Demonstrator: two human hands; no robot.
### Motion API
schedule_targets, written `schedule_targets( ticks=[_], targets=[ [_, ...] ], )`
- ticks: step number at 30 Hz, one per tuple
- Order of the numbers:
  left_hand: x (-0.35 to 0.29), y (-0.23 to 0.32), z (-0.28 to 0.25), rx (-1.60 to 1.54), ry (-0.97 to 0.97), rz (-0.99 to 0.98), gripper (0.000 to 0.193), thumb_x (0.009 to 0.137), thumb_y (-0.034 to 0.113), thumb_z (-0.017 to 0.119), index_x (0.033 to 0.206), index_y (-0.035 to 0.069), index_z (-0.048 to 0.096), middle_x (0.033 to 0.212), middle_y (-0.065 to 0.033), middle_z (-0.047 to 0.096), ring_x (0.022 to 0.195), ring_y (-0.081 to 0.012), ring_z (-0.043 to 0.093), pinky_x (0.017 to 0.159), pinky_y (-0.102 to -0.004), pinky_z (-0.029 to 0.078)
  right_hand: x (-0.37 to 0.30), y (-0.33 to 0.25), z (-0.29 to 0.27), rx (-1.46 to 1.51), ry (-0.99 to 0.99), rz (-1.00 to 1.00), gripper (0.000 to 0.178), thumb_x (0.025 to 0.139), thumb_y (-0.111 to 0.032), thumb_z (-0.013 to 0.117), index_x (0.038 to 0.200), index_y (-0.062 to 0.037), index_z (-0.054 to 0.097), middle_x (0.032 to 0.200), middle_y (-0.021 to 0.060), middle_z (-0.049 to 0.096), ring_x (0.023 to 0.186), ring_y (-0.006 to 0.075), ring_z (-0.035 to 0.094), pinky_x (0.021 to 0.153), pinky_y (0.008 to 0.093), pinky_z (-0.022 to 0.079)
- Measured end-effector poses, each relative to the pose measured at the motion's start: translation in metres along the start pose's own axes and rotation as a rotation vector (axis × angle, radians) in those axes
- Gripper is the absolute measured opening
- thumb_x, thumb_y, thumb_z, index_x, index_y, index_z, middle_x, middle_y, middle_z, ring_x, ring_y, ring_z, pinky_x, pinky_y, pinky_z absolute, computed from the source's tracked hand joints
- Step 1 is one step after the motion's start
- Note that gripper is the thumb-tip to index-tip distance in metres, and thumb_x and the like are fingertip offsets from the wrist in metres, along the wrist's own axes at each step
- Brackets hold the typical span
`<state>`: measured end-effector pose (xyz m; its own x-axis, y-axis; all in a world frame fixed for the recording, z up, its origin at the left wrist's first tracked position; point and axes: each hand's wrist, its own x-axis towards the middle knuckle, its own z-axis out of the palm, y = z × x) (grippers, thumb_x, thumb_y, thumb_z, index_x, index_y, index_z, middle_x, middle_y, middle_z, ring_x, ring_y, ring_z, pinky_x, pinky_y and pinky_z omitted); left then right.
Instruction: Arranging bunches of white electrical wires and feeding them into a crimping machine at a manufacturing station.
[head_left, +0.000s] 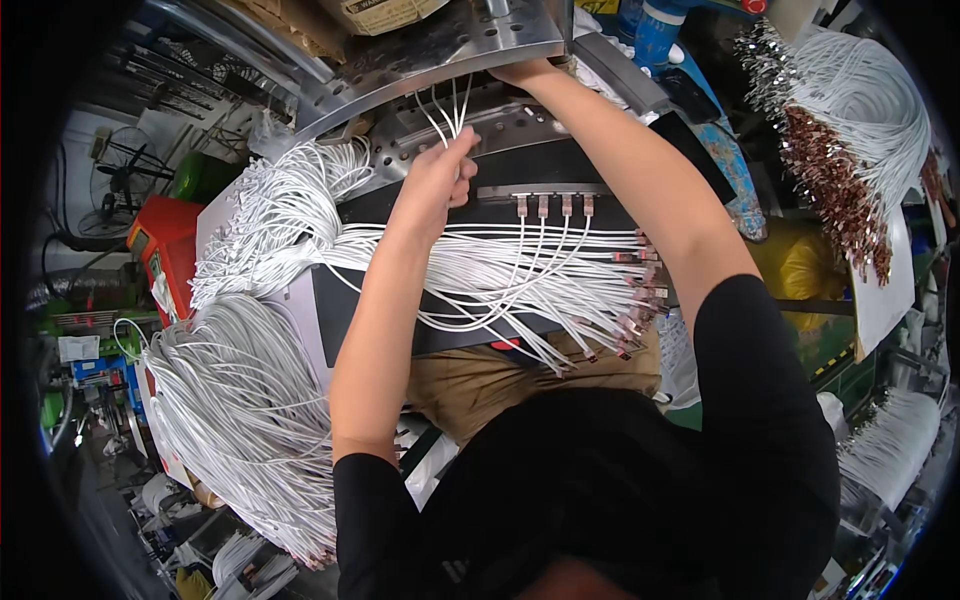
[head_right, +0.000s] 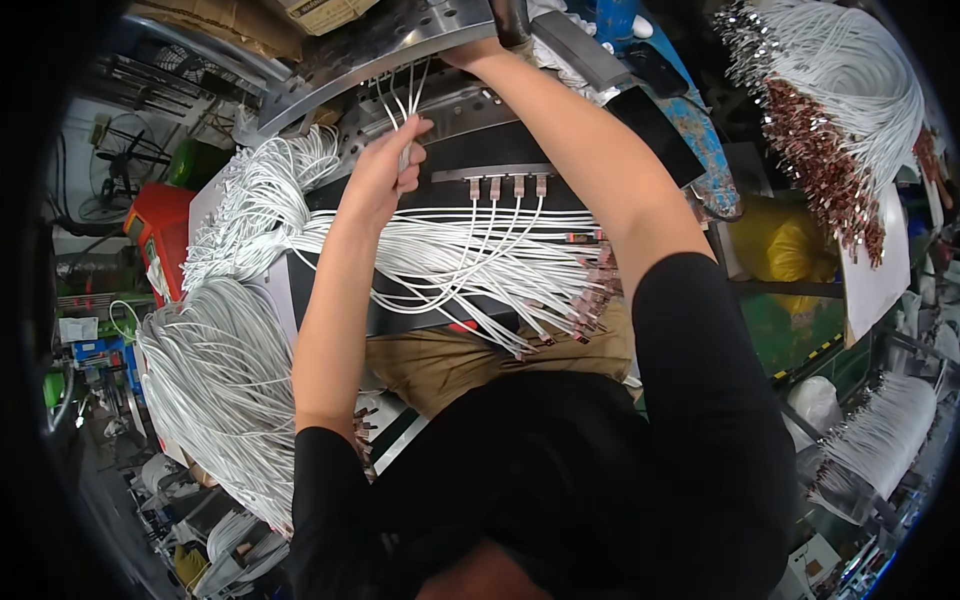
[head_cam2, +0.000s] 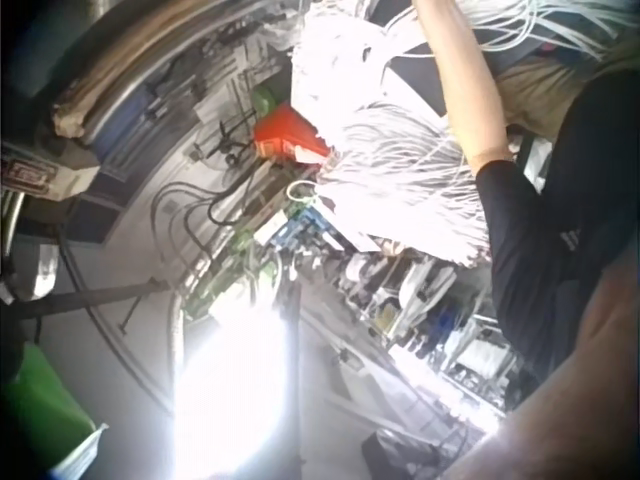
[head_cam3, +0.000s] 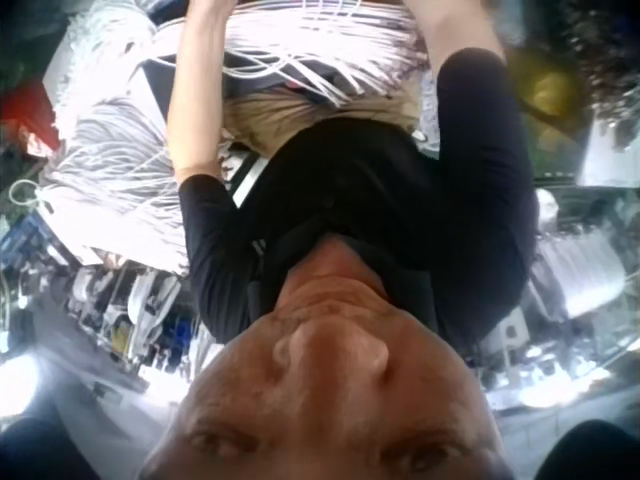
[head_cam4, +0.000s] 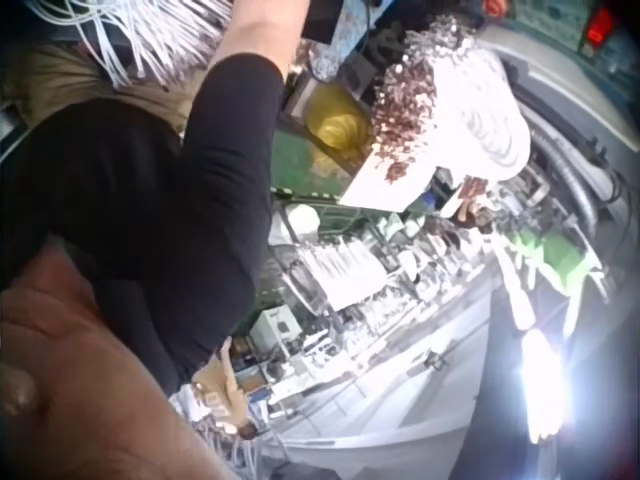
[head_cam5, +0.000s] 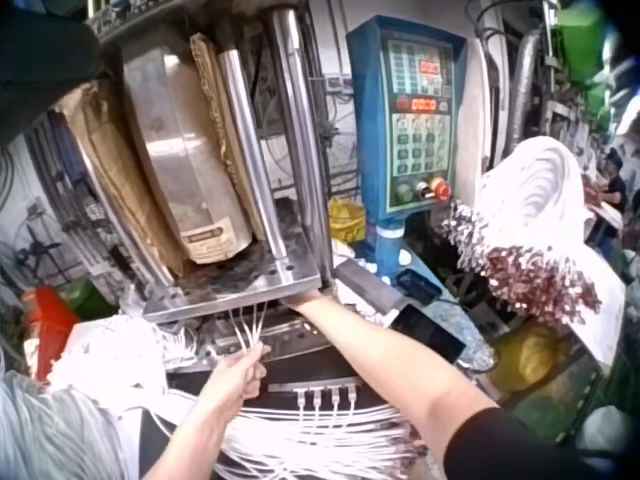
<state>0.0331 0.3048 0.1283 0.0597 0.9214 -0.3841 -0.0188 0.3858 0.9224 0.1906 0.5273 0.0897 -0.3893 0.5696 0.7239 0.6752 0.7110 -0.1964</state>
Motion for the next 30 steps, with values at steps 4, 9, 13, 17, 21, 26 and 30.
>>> schedule_targets(
  ticks=[4,9,13,17,21,26,30],
  targets=[
    [-0.031,-0.003,0.01,0.128,0.094,0.075,0.051,0.099,0.041,0.062,0.122,-0.005,0.06,0.084,-0.0035,0.062,0.064,-0.008,0.05,0.059,-0.0224,0.041,0.006,0.028,0.035,0.106,-0.03,0.011,0.033,0.092,-0.029,0.064,0.116,-0.0056,0.065,0.11,0.0156,0.068,0.103,0.0318,0.063,0.09,0.0442,0.049],
    [-0.08,0.028,0.007,0.618,0.177,0.602,0.036,0.098,0.033,0.066,0.112,-0.001,0.067,0.082,-0.0027,0.064,0.07,-0.0078,0.054,0.063,-0.0234,0.043,-0.001,0.052,0.058,0.157,0.105,-0.064,0.035,0.092,-0.031,0.066,0.117,-0.0056,0.065,0.11,0.0154,0.068,0.102,0.0316,0.064,0.088,0.0434,0.05],
    [-0.113,0.072,-0.112,0.737,0.772,1.05,0.034,0.105,0.028,0.05,0.11,0.0,0.068,0.085,-0.0044,0.069,0.072,-0.0113,0.058,0.068,-0.0274,0.045,0.004,0.042,0.046,0.076,0.064,-0.091,0.036,0.094,-0.032,0.066,0.118,-0.0058,0.065,0.111,0.0149,0.068,0.102,0.0321,0.064,0.088,0.0432,0.05],
    [-0.129,0.065,-0.215,0.86,1.32,0.182,0.05,0.104,0.039,0.05,0.09,-0.005,0.07,0.071,-0.0093,0.067,0.063,-0.0197,0.058,0.062,-0.0353,0.045,-0.026,-0.008,-0.009,0.213,-0.066,0.044,0.037,0.094,-0.033,0.067,0.118,-0.0058,0.066,0.109,0.0146,0.068,0.101,0.0329,0.064,0.088,0.0438,0.05],
    [-0.128,0.013,-0.161,0.849,1.087,0.299,0.051,0.103,0.04,0.052,0.084,-0.004,0.069,0.065,-0.0114,0.062,0.063,-0.0185,0.054,0.061,-0.0365,0.044,-0.077,-0.052,-0.075,0.202,-0.143,0.114,0.033,0.088,-0.038,0.07,0.103,-0.0091,0.073,0.1,0.0159,0.067,0.098,0.0346,0.063,0.086,0.0438,0.049],
    [-0.115,-0.046,0.008,1.08,0.185,0.969,0.012,0.083,0.011,0.074,0.092,0.007,0.067,0.095,-0.0096,0.067,0.086,-0.0287,0.064,0.075,-0.0422,0.053,-0.11,-0.07,-0.144,-0.021,-0.179,0.035,0.036,0.088,-0.027,0.074,0.116,-0.006,0.068,0.101,0.0127,0.062,0.094,0.0315,0.059,0.083,0.0418,0.048],
    [-0.12,-0.06,0.07,1.011,0.104,1.088,0.018,0.083,0.012,0.074,0.098,0.008,0.066,0.105,-0.0067,0.066,0.095,-0.0277,0.063,0.078,-0.0401,0.054,-0.144,-0.065,-0.204,0.246,-0.508,0.18,0.028,0.091,-0.024,0.07,0.113,-0.0057,0.069,0.1,0.0109,0.058,0.093,0.0296,0.058,0.083,0.0376,0.047]
  ],
)
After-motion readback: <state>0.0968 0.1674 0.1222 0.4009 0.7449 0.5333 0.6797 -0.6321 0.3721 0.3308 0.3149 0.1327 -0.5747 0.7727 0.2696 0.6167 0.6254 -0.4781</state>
